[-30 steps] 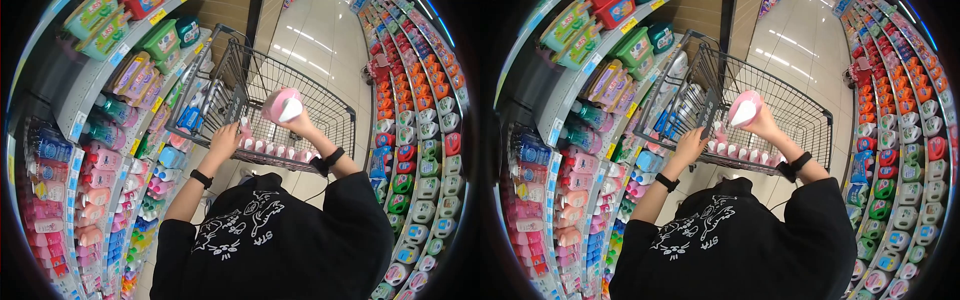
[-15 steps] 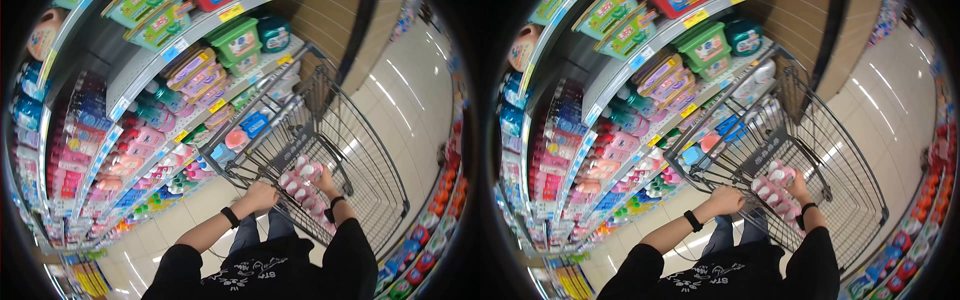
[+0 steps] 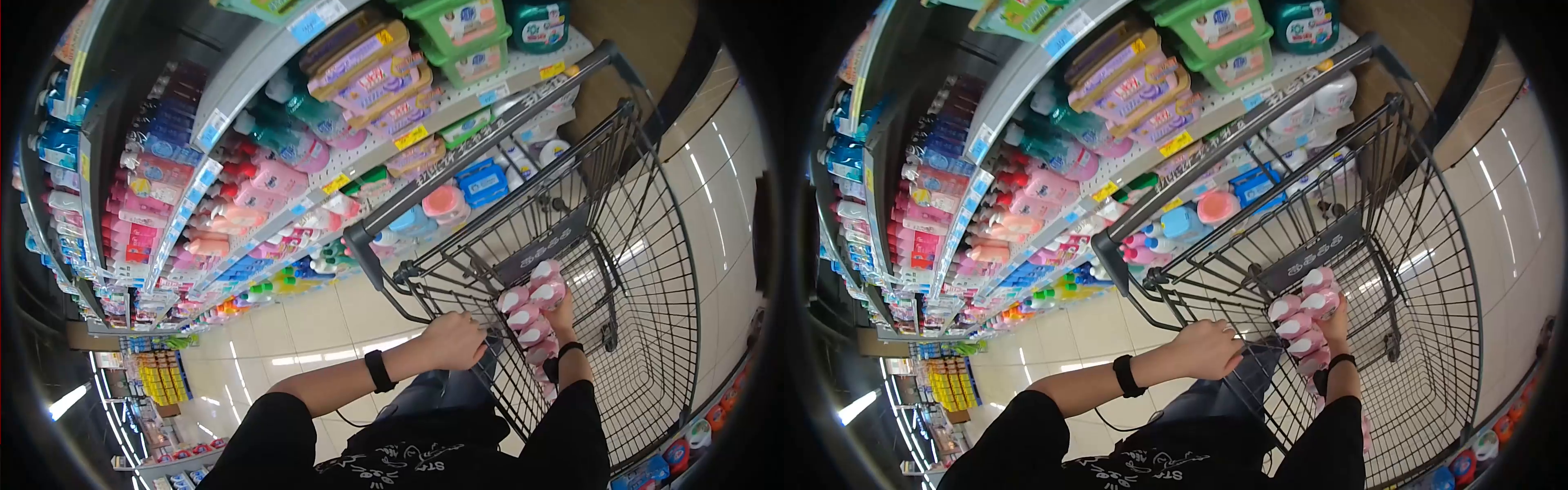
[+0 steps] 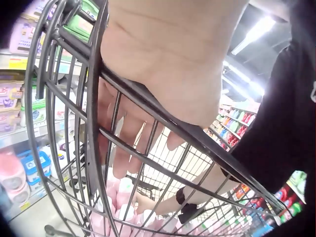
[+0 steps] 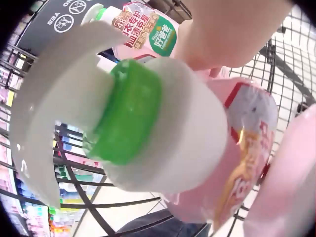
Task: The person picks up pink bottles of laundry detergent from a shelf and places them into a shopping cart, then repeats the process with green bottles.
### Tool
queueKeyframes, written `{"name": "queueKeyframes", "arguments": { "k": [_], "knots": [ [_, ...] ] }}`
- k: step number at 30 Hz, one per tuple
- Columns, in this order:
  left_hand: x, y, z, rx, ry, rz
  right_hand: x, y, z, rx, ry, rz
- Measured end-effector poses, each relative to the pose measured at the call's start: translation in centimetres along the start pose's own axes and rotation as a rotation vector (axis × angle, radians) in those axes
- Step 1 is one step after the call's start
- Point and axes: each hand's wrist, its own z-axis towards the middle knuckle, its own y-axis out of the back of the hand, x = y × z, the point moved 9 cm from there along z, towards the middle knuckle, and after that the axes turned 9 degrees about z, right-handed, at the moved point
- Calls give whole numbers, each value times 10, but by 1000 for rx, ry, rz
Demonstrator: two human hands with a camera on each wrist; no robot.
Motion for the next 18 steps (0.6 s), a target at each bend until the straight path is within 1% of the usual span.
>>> {"name": "queueKeyframes", "arguments": {
  "k": [2,3,6,9,12,14,15,16,18],
  "knots": [
    [1,0,0,8,-2,-33,-14,-4,2,34,-56,163],
    [1,-1,0,1,2,-47,-24,-2,2,-4,-93,168],
    [2,1,-1,-31,2,-80,-39,4,7,19,-194,18],
    [3,-5,0,-43,-6,-130,-56,8,15,58,-84,-193],
    [4,-28,4,-39,-13,-166,-51,5,23,129,-133,97],
    [3,-29,7,-76,-18,-162,-48,9,30,156,-212,13],
    [4,-23,4,6,8,-181,-68,15,37,145,-208,4],
    [1,-12,1,-71,-40,-187,-80,18,47,137,-205,-1],
    [-3,-1,-8,-226,-147,-179,-31,26,50,260,-287,-131]
  ]
}}
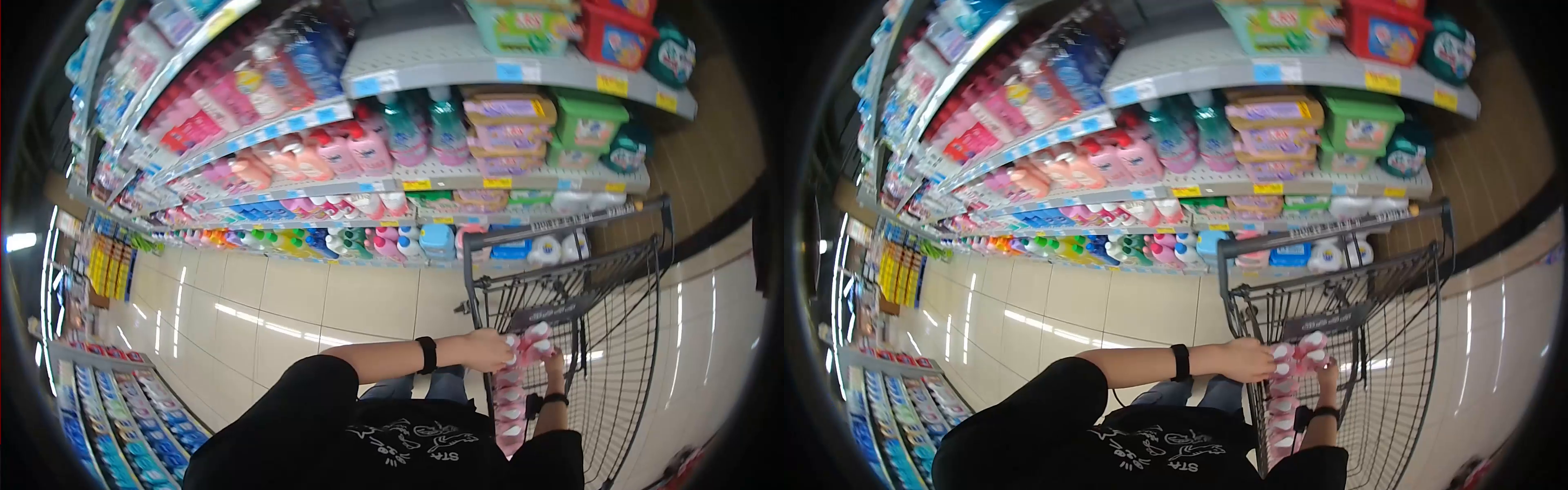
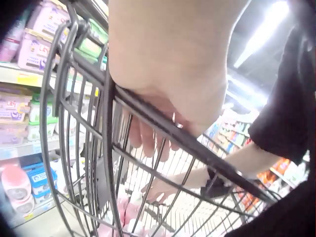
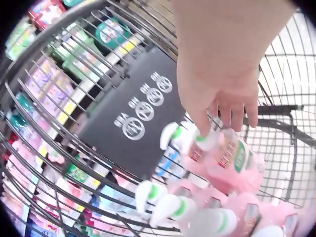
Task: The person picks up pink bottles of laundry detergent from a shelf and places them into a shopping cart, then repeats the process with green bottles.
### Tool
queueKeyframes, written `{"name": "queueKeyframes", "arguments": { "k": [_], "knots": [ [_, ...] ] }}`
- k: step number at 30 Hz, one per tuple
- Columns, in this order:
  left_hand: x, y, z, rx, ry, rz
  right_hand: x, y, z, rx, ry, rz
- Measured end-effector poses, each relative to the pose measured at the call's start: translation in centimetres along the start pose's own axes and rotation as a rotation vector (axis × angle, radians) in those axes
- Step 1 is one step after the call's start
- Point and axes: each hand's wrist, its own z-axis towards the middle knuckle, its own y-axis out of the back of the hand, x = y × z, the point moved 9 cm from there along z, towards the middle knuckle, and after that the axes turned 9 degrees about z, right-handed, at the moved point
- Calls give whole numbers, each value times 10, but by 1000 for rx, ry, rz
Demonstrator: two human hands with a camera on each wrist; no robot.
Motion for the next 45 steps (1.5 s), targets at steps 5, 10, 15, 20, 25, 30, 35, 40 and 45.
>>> {"name": "queueKeyframes", "arguments": {
  "k": [5,10,15,20,25,30,35,40,45],
  "knots": [
    [-5,104,-88,-476,39,-205,160,45,-99,-213,290,223],
    [76,141,-197,-853,404,-345,340,29,-228,-231,588,471],
    [171,137,-258,-1178,653,-786,508,-65,-329,-111,940,400],
    [241,155,-286,-1137,646,-825,610,-173,-355,51,1014,416],
    [282,176,-329,-943,680,-681,683,-289,-237,105,902,462],
    [308,179,-374,-889,659,-695,744,-356,-100,-310,992,249],
    [332,153,-406,-841,607,-758,765,-369,-54,-592,866,187],
    [331,142,-413,-659,620,-838,752,-362,-57,-598,756,139],
    [328,124,-390,-575,531,-790,720,-348,-98,-554,969,317]
  ]
}}
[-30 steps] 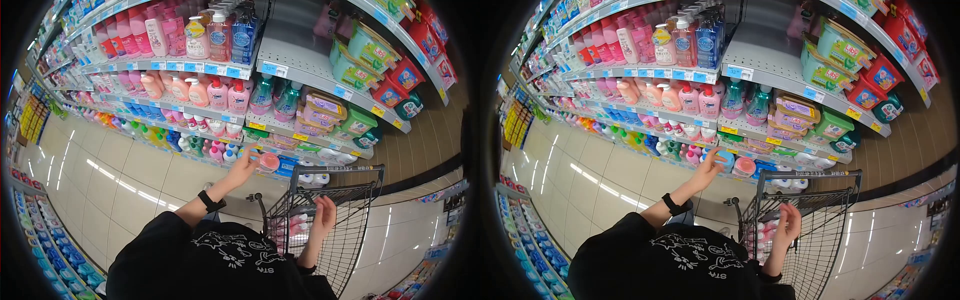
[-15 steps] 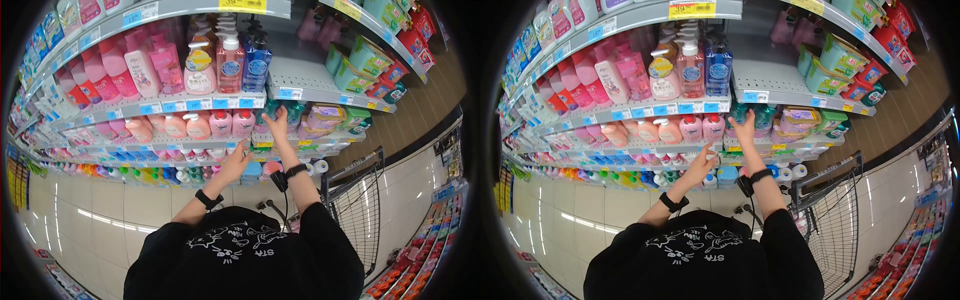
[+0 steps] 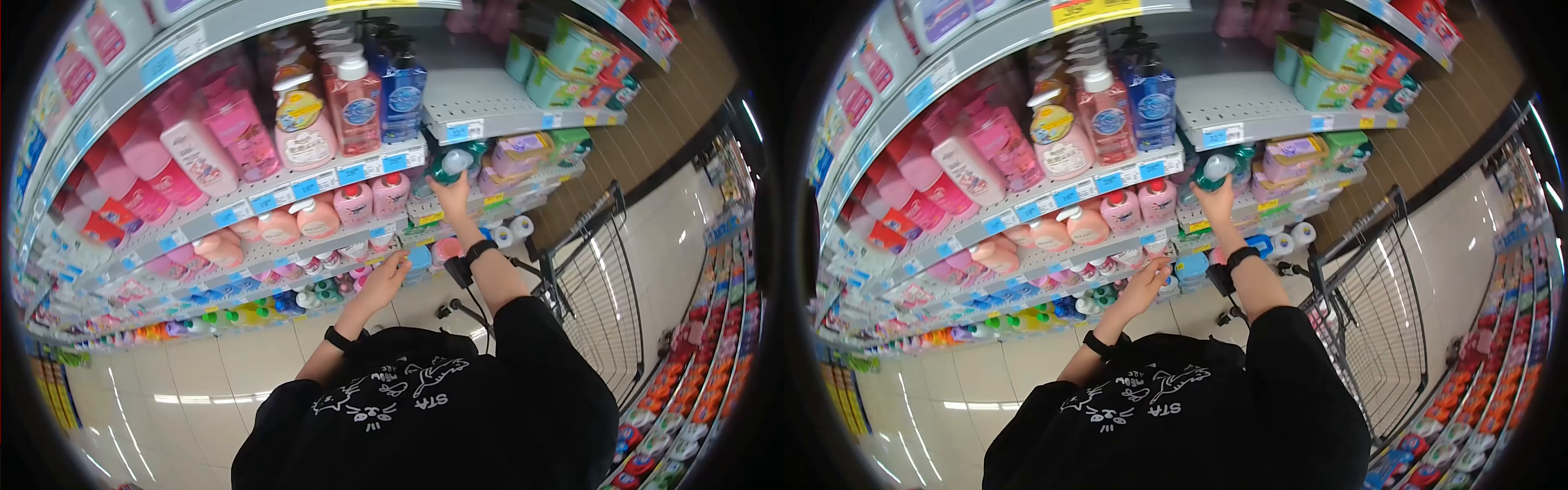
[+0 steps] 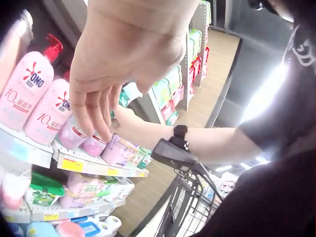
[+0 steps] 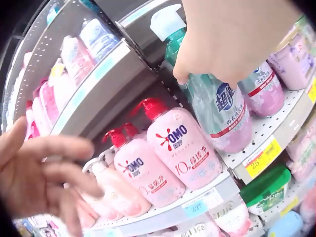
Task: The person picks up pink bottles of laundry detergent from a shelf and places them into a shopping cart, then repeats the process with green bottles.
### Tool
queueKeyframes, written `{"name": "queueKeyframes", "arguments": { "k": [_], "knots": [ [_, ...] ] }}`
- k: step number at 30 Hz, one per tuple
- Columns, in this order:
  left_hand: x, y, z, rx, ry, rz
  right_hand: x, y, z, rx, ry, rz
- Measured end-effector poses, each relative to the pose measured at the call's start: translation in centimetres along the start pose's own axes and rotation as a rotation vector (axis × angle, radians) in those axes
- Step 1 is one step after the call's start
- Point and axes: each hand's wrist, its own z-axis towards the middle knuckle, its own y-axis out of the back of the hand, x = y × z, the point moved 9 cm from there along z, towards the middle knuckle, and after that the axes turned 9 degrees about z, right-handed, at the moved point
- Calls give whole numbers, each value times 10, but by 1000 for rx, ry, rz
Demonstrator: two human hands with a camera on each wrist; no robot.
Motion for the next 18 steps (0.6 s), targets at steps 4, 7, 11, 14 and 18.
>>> {"name": "queueKeyframes", "arguments": {
  "k": [4,7,11,14,18],
  "knots": [
    [-24,-10,13,-87,-135,-76,0,42,-53,95,-78,83],
    [-95,-7,13,-305,-455,404,72,98,-95,194,-84,49],
    [-168,-77,14,44,-828,237,151,180,-141,332,-130,192],
    [-209,-151,-2,200,-1061,57,167,266,-172,271,-149,93],
    [-242,-255,-4,440,-1042,84,187,375,-189,65,-166,-165]
  ]
}}
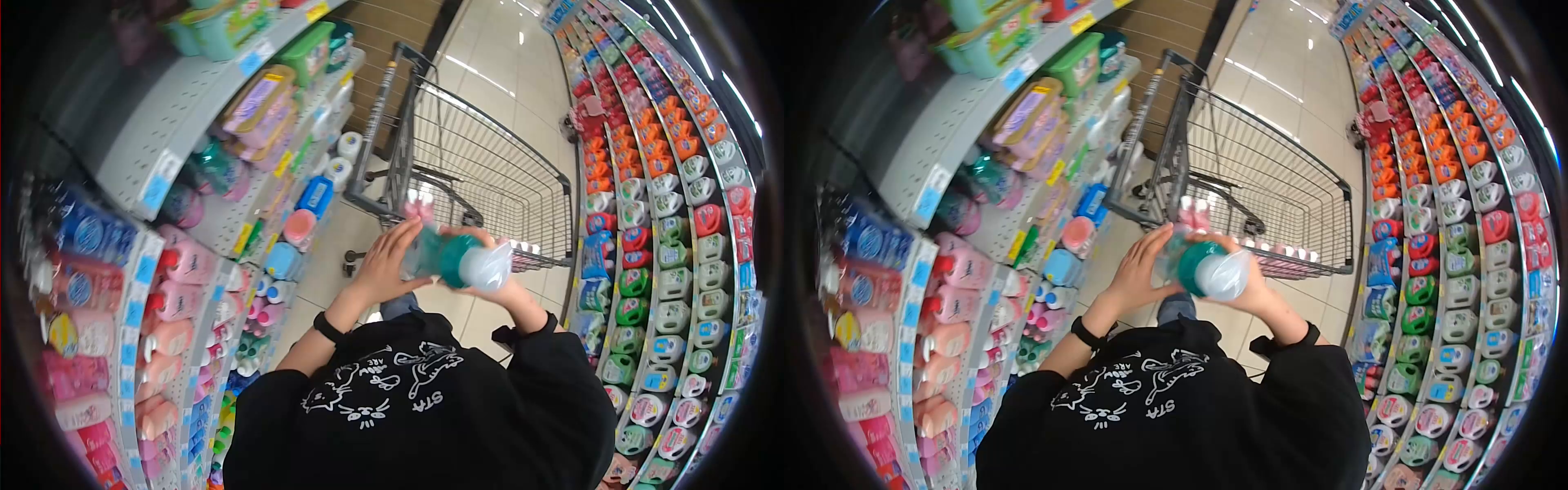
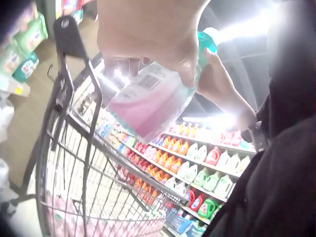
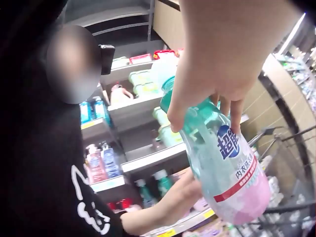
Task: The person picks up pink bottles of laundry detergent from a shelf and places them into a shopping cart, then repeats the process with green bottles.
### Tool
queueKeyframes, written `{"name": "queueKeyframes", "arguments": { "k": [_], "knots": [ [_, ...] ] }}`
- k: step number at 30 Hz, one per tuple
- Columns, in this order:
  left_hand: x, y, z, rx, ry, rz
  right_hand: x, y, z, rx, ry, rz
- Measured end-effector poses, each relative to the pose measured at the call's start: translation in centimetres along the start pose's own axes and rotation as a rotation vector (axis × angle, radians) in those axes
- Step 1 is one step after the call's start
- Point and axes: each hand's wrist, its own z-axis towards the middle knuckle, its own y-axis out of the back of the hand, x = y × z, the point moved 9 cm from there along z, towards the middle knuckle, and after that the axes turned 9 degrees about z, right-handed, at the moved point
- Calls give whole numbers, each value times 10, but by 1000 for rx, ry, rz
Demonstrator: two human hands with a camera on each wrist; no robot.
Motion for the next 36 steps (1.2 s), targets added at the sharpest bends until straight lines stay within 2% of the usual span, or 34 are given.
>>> {"name": "queueKeyframes", "arguments": {
  "k": [1,3,5,6,8,9,11,12,13,14,15,17,19,21,23,24,28,31,32,36],
  "knots": [
    [5,-23,12,50,31,6,-5,31,-3,-115,-55,-77],
    [21,-78,26,125,17,76,-30,85,-3,-141,-212,-133],
    [39,-136,31,226,-26,228,-43,134,8,-208,-147,-284],
    [32,-144,42,169,-121,319,-53,155,14,-209,-131,-356],
    [42,-178,50,267,-24,387,-66,195,26,-274,-54,-476],
    [50,-195,53,324,24,425,-100,222,31,-252,-187,-377],
    [60,-215,64,408,83,452,-146,258,45,-325,-270,-208],
    [61,-216,70,482,143,443,-172,265,51,-277,-321,-218],
    [67,-220,75,547,203,437,-202,270,57,-226,-364,-232],
    [66,-218,76,477,151,465,-227,270,63,-181,-246,-362],
    [69,-219,75,487,183,431,-289,273,50,-238,-243,-243],
    [72,-213,79,499,261,376,-375,257,46,26,-347,-531],
    [76,-211,84,505,376,386,-444,242,38,123,-479,-573],
    [84,-211,85,488,482,409,-490,225,31,201,-572,-607],
    [84,-210,88,515,505,438,-521,210,18,248,-633,-632],
    [84,-210,90,536,505,443,-546,201,7,220,-567,-633],
    [86,-211,89,553,498,445,-574,175,-17,243,-682,-589],
    [86,-211,91,552,486,451,-582,174,-24,190,-721,-568],
    [86,-211,91,544,481,452,-586,178,-29,153,-803,-525],
    [83,-209,91,554,441,386,-582,181,-25,170,-818,-485]
  ]
}}
